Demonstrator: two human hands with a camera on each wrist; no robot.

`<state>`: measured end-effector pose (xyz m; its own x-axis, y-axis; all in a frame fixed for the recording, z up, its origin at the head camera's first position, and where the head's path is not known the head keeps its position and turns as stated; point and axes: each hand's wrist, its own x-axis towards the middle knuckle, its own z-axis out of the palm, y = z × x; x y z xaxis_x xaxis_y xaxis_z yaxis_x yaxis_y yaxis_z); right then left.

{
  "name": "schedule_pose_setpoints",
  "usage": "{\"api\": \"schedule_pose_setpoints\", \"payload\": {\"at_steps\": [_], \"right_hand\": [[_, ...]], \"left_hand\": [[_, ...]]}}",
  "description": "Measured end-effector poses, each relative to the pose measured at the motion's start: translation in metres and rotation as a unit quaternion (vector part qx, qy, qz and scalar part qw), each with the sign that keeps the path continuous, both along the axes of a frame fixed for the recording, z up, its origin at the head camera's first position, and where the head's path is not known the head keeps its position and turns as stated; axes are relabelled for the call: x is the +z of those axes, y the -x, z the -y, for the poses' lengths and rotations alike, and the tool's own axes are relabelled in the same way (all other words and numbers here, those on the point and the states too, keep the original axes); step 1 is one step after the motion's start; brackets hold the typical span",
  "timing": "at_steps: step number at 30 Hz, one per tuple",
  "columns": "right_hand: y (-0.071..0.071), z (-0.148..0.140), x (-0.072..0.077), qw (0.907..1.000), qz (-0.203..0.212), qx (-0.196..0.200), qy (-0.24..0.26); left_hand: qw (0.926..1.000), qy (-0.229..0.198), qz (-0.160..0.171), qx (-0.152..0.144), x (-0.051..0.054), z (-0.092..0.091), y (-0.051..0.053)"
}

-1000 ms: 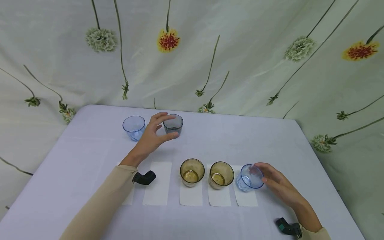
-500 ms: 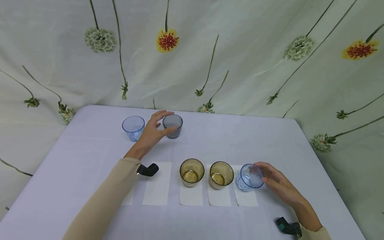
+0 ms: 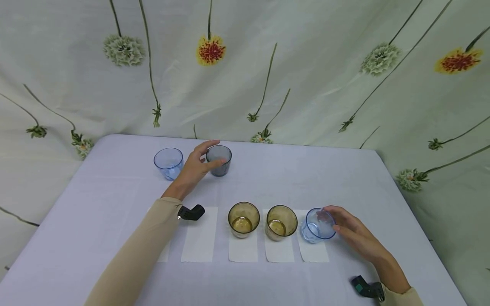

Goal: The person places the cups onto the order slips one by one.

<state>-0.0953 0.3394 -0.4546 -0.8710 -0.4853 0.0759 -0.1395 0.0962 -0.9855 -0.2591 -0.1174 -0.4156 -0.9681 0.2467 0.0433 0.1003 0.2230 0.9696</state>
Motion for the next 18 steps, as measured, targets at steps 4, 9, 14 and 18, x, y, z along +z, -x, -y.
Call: {"api": "schedule_pose_setpoints", "payload": {"at_steps": [4,9,14,18], "right_hand": [[0.0004,0.0005,0.0012,0.9999,-0.012,0.008,0.007],[0.0009,0.0018,0.0021,0.9999,-0.007,0.009,0.006],[0.0015,-0.0001,0.0001,1.0,-0.001,0.01,0.002],[0.0016,-0.0014,-0.0011,1.0,0.0,0.006,-0.003]], "left_hand": [[0.9997,-0.015,0.021,0.003,-0.0032,-0.0001,0.0017],[0.9984,-0.036,0.044,0.005,-0.0063,-0.0005,0.0025],[0.9967,-0.054,0.06,-0.001,-0.0069,-0.0027,0.0021],[0.9964,-0.055,0.064,-0.005,-0.0071,-0.004,0.0017]]}}
